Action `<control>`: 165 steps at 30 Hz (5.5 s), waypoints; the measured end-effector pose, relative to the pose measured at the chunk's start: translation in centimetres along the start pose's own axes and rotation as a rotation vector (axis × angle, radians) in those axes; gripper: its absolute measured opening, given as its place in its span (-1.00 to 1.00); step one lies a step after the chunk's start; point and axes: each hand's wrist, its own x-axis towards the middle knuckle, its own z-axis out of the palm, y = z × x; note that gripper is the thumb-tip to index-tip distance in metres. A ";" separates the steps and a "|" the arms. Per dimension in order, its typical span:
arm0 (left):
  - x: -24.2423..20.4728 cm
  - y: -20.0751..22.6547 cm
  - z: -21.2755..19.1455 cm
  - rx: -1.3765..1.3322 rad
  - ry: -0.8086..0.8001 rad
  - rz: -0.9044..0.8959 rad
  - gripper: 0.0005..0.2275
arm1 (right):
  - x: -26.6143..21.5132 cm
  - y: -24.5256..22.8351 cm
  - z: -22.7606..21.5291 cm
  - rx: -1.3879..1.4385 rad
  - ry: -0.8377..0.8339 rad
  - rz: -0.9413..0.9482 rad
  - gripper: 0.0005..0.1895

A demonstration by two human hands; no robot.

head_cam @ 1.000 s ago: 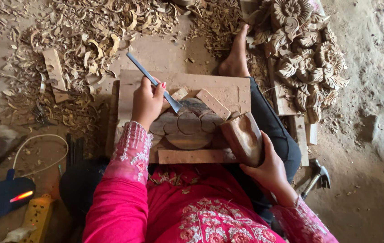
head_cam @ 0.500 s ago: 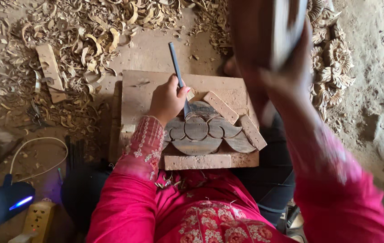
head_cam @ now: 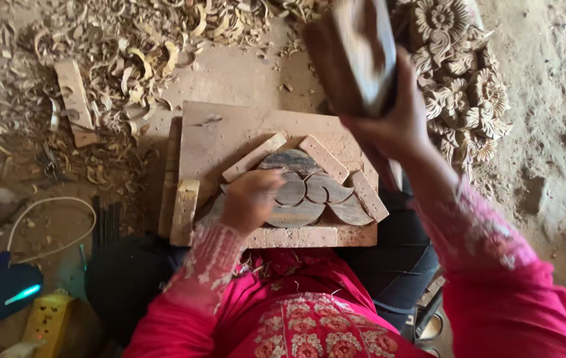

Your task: The person carves a decorative floral pattern into a piece of wood using a chisel and a wooden mallet. They repeatedly strike the chisel to shape the wood, creating a detailed design.

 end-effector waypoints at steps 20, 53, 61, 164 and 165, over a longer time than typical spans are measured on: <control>10.1 -4.3 3.1 -0.195 -0.518 -0.507 -0.79 | -6.2 4.0 -3.5 0.080 0.076 0.159 0.18; 3.3 2.0 1.3 -0.785 0.038 -0.306 -0.97 | -20.4 -0.2 -0.6 -0.182 -0.168 0.592 0.16; 3.2 -0.8 0.8 0.113 -0.196 -0.129 -0.69 | -21.6 0.0 0.2 -0.138 -0.121 0.604 0.14; -15.6 -2.3 2.9 -0.812 -0.011 -0.761 -0.76 | -17.1 -1.5 5.0 -0.027 -0.232 0.261 0.15; -15.6 -2.3 2.8 -0.853 -0.013 -0.785 -0.75 | -16.5 -1.3 5.5 -0.058 -0.270 0.267 0.19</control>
